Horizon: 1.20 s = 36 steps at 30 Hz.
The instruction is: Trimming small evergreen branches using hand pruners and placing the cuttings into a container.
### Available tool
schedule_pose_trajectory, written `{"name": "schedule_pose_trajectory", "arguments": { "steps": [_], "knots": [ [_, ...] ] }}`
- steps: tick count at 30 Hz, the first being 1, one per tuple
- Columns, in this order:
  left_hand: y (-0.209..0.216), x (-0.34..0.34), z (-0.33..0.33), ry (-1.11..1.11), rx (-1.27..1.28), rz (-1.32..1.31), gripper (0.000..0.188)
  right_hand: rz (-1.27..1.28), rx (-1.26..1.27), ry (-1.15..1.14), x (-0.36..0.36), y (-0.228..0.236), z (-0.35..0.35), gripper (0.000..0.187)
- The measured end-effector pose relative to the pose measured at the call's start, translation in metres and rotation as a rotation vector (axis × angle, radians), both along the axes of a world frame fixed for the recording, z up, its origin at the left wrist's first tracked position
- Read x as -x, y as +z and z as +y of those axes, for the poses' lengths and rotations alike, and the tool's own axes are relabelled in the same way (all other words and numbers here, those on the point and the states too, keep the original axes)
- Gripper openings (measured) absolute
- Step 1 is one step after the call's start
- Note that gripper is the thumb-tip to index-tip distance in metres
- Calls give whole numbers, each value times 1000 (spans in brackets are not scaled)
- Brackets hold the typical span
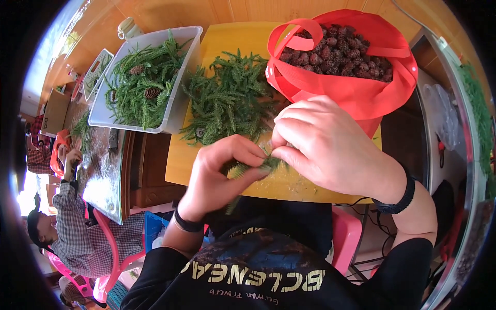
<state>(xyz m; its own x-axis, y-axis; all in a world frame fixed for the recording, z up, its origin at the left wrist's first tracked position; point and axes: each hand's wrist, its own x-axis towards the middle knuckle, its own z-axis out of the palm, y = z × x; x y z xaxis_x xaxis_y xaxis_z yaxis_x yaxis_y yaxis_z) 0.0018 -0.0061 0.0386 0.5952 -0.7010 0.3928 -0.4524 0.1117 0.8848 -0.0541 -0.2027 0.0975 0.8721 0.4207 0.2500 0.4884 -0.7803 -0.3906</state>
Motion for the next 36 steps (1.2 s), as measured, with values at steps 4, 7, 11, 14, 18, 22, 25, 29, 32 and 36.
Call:
{"name": "schedule_pose_trajectory", "arguments": {
  "steps": [4,7,11,14,18,22,25,29,32,36],
  "knots": [
    [-4,-6,7,-258,107,704,17,-151,-75,108,1,2,0,19],
    [-15,-8,9,-439,206,890,17,-262,-33,204,-2,0,0,20],
    [-11,-7,7,-446,202,875,14,-256,-10,253,-2,5,-2,17],
    [0,0,1,-146,68,436,16,-160,26,121,0,6,0,15],
    [2,3,-1,97,-51,-425,17,0,-76,-42,0,-3,-4,16],
    [1,-3,8,-199,34,634,16,-72,-195,56,1,4,-2,17],
    [-12,-8,8,-407,154,843,15,-252,-28,156,-1,0,-6,19],
    [-14,-7,7,-500,188,906,16,-261,-14,256,-2,2,-8,22],
    [-13,-7,7,-540,181,911,14,-230,2,247,0,10,-4,17],
    [0,5,-1,26,-54,-142,18,-44,112,27,2,11,0,14]
  ]
}}
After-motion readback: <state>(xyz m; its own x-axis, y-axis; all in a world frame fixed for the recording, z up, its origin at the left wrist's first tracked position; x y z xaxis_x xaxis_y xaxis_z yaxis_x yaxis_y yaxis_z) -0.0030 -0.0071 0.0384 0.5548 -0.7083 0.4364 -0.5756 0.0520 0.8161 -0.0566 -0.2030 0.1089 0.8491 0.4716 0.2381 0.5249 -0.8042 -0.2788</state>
